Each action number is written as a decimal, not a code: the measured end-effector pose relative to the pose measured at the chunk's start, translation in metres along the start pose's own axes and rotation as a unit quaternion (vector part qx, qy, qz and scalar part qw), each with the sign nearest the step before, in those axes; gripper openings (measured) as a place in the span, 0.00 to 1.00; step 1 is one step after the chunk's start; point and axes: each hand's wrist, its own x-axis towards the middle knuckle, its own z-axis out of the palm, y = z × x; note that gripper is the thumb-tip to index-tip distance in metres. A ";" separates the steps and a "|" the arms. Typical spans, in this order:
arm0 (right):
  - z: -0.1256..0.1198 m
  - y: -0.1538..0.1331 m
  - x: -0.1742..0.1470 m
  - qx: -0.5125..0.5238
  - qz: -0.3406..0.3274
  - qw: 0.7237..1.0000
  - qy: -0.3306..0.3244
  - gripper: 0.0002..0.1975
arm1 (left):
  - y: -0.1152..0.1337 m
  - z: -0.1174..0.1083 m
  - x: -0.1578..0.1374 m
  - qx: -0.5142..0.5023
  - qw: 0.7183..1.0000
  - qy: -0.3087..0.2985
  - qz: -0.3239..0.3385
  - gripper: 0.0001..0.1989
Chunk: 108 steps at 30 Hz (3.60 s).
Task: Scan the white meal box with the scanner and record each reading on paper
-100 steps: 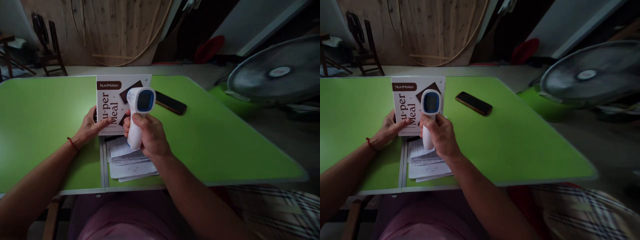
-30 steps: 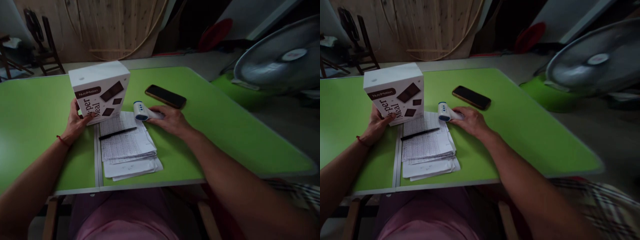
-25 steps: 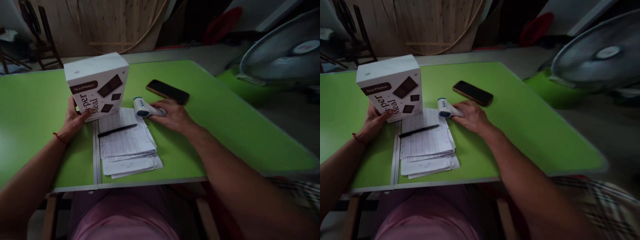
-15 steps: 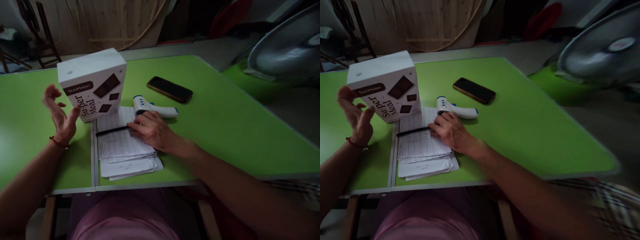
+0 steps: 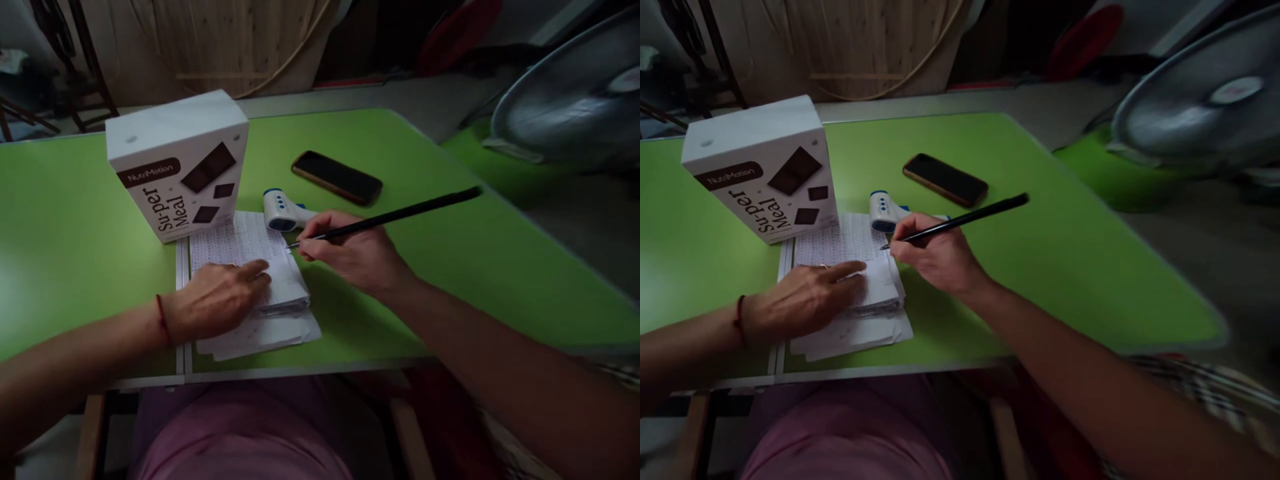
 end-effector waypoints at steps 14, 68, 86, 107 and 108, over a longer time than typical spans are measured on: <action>0.016 0.030 -0.019 -0.068 -0.037 0.993 0.087 0.02 | 0.017 0.018 0.014 0.051 0.996 -0.072 -0.003 0.14; 0.012 0.022 -0.016 -0.210 -0.150 0.966 0.024 0.07 | 0.017 0.021 0.014 0.056 0.997 -0.056 -0.002 0.14; 0.011 0.026 -0.016 -0.206 -0.140 0.968 0.026 0.06 | 0.016 0.022 0.014 0.050 0.998 -0.046 0.000 0.14; 0.013 0.024 -0.016 -0.200 -0.148 0.968 0.027 0.07 | 0.017 0.022 0.014 0.060 0.997 -0.049 -0.001 0.15; 0.013 0.024 -0.016 -0.200 -0.152 0.968 0.027 0.07 | 0.017 0.022 0.014 0.061 0.997 -0.049 -0.001 0.15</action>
